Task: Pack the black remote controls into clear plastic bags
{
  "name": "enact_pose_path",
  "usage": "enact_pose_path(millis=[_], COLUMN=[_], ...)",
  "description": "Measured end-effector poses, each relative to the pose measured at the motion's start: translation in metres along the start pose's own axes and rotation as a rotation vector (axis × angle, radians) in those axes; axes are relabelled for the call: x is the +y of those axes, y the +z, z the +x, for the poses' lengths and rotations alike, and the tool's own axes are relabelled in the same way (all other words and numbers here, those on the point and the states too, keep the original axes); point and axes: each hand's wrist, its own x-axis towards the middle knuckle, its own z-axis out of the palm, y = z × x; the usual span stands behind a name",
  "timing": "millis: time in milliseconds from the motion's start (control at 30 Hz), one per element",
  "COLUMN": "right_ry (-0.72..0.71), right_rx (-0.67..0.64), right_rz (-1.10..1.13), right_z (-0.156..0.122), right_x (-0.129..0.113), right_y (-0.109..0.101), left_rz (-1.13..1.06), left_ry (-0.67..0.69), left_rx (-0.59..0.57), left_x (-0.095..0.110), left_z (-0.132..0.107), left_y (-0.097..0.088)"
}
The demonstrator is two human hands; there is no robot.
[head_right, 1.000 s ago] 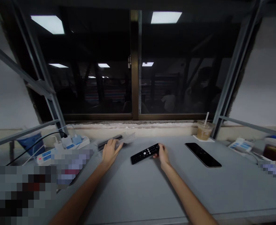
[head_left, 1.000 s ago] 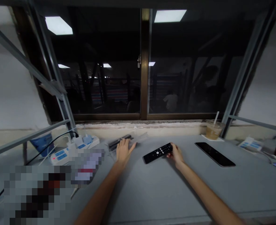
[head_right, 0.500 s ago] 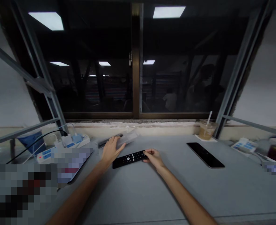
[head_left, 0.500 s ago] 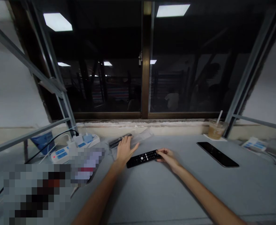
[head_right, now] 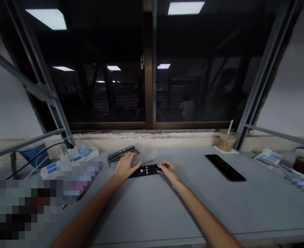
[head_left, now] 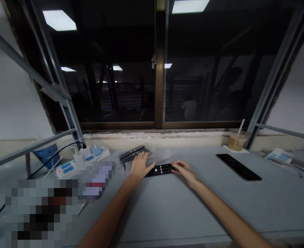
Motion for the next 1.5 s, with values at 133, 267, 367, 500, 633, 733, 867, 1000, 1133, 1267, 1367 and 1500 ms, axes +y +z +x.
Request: enact_pose_path(millis=[133,267,367,500,633,733,867,1000,1133,1267,1367,1500], right_ry=[-0.216,-0.71,-0.974,-1.059,-1.027,-1.043,-1.095,-1.143,-1.14,-1.125,-1.079,-0.837], right_rx=[0.074,0.252,0.166,-0.061,-0.244,-0.227,-0.067,0.21,0.527,0.667,0.671,0.417], right_rz=[-0.129,-0.477,-0.768,-0.984,-1.052,-1.05,-1.047,-1.04,-0.966,-0.921,-1.022,-1.274], right_z=[-0.003,-0.012,-0.021,-0.025,-0.019,-0.015,-0.007,0.001,0.004,0.002,0.003,0.009], right_x=[-0.011,-0.02,-0.022,-0.02,-0.019,-0.02,-0.024,-0.031,-0.04,-0.05,-0.051,-0.04], right_y=[-0.002,-0.002,0.001,0.003,-0.002,-0.008,-0.018,-0.035,-0.05,-0.059,-0.063,-0.072], left_rz=[-0.031,-0.12,-0.228,-0.318,-0.383,-0.365,-0.232,-0.151,-0.064,0.011,0.057,0.096], left_ry=[-0.015,-0.017,0.021,0.065,0.096,0.093,0.052,-0.065,-0.201,-0.281,-0.326,-0.377], left_rx=[-0.016,-0.029,-0.039,-0.07,-0.11,-0.111,-0.073,-0.022,-0.006,-0.057,-0.068,-0.087], left_x=[0.003,0.012,0.02,0.027,0.028,0.026,0.02,0.008,-0.001,-0.006,-0.009,-0.012], left_z=[-0.001,-0.003,-0.004,-0.006,-0.007,-0.007,-0.004,-0.001,0.0,0.0,0.0,0.001], left_y=[-0.004,-0.003,0.0,0.0,-0.002,-0.004,-0.005,-0.005,0.001,0.008,0.011,0.011])
